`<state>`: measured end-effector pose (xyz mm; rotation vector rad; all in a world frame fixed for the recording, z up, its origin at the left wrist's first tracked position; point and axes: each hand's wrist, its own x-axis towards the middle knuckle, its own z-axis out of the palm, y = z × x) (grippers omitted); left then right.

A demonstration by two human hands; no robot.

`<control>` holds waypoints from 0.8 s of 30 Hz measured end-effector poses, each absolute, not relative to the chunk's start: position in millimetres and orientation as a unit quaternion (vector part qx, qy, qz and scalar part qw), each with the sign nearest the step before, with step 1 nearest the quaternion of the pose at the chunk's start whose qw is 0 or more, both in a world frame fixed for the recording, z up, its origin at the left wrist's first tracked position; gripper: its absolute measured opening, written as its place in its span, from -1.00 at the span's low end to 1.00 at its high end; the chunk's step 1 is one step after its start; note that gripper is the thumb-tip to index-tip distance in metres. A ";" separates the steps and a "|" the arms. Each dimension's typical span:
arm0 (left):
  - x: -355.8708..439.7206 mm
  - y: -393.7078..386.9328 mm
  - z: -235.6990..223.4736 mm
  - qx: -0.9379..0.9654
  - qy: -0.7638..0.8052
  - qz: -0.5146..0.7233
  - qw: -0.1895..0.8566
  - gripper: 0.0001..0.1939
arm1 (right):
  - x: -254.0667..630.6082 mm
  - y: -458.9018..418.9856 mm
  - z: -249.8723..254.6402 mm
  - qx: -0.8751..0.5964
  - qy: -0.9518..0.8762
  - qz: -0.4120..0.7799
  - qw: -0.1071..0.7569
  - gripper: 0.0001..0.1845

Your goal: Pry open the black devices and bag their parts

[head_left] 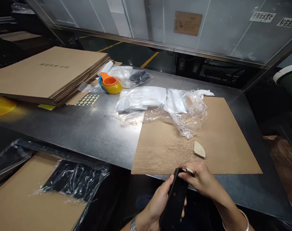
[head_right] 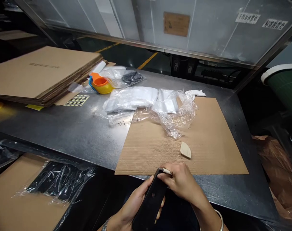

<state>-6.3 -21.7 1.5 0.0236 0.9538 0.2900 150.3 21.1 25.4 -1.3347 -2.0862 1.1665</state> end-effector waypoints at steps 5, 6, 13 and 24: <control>-6.3 -21.1 3.5 -0.006 0.452 0.137 0.881 -0.23 | 149.2 23.3 16.9 -0.499 -0.728 0.405 0.239 -0.65; -6.6 -20.0 4.7 -0.009 0.451 0.149 0.880 -0.25 | 149.5 24.1 14.8 -0.521 -0.710 0.399 0.258 -0.62; -12.9 -11.7 4.0 -0.003 0.459 0.308 0.833 -0.40 | 148.0 -2.0 11.2 -0.600 -0.604 0.459 0.253 -0.75; -8.6 -16.3 7.3 0.078 0.541 0.417 0.726 -0.47 | 115.8 -32.4 1.2 -0.599 -0.509 0.576 0.222 -0.77</control>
